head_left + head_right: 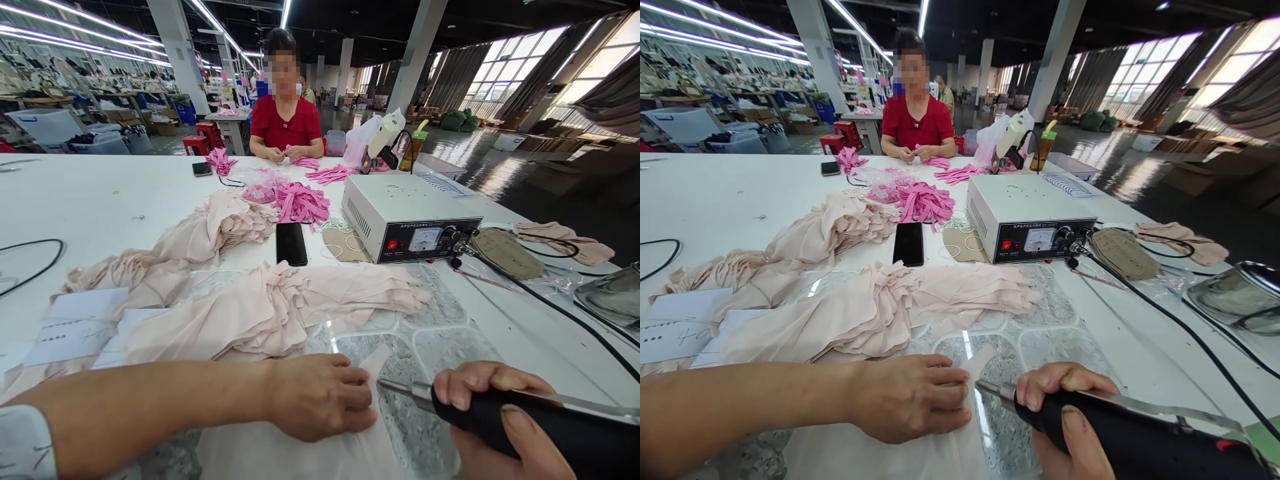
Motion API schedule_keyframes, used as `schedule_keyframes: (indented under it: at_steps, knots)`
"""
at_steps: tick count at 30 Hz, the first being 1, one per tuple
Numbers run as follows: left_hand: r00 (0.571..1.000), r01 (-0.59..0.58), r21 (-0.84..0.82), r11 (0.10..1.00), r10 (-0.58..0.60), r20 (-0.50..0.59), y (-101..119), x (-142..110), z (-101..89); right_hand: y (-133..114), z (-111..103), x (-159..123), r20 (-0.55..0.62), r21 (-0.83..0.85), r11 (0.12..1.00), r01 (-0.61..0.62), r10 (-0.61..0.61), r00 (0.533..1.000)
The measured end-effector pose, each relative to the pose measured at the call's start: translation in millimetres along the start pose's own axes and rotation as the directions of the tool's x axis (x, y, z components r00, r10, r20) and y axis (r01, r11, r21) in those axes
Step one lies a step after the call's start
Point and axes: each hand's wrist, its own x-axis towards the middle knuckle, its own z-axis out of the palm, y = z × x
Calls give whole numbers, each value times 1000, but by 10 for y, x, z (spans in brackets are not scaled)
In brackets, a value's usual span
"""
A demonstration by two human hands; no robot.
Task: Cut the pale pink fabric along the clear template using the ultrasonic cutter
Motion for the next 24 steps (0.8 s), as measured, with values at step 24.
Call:
schedule_keyframes:
  at_steps: [24]
  knots:
    - [999,8,-14,1000,-8,36,-5,12,-27,17,26,-3,25,-6,1000,-16,16,1000]
